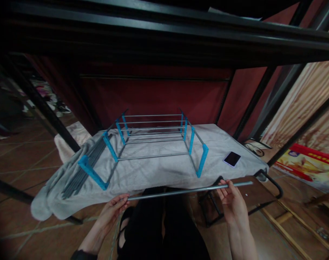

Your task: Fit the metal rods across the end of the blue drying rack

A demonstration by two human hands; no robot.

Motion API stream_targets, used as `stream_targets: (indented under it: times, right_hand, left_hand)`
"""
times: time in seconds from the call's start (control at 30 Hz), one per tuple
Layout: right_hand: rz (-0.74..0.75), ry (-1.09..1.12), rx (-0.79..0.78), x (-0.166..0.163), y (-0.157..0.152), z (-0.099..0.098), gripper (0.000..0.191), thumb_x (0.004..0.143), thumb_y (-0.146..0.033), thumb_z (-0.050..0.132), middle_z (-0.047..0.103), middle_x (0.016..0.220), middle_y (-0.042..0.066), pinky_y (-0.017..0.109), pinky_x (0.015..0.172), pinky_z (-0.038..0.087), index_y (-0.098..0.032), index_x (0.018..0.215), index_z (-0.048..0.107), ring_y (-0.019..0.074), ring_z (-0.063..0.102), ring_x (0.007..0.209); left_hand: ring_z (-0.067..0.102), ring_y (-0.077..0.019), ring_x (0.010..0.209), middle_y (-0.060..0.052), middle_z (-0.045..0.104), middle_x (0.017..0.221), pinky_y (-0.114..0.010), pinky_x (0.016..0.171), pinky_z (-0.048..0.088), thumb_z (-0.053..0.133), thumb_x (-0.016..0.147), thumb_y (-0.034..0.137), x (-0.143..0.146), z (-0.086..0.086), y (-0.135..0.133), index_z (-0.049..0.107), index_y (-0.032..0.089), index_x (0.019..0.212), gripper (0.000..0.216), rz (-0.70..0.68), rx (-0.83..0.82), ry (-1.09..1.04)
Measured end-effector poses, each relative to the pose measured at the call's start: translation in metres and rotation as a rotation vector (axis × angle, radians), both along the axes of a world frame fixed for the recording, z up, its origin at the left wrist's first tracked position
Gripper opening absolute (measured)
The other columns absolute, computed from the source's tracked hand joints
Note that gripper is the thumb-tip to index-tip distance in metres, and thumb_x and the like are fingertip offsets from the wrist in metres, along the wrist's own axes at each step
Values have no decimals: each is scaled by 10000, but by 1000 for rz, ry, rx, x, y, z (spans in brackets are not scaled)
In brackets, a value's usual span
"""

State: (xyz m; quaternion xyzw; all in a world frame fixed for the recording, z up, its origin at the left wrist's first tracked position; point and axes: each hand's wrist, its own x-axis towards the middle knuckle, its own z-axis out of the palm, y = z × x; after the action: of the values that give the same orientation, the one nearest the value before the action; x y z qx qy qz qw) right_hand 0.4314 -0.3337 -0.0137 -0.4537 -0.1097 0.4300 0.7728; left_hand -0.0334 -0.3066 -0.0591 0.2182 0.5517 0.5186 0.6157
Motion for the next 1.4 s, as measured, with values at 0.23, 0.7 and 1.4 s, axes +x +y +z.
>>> stream_targets:
  times: [0.23, 0.7, 1.4]
  right_hand:
    - [50, 10, -3, 3, 20, 7, 184, 758, -308, 808, 738, 835, -2, 262, 737, 605, -220, 863, 685, 140, 722, 759]
    - [75, 83, 40, 6, 42, 25, 163, 763, -281, 822, 747, 860, -10, 238, 764, 611, -216, 874, 722, 124, 725, 798]
    - [158, 81, 70, -26, 78, 34, 178, 732, -281, 844, 744, 841, -5, 234, 769, 618, -218, 852, 729, 125, 717, 797]
  left_hand:
    - [709, -104, 662, -43, 750, 768, -159, 660, 571, 750, 763, -45, 4, 2, 9, 768, 125, 849, 191, 49, 6, 8]
    - [721, -114, 662, -56, 749, 756, -162, 645, 577, 677, 811, -69, 18, 5, 25, 756, 117, 851, 206, 137, 4, -43]
    - [702, -105, 616, -60, 748, 748, -142, 604, 576, 667, 777, -103, -8, 13, 27, 768, 87, 824, 221, 265, 14, -66]
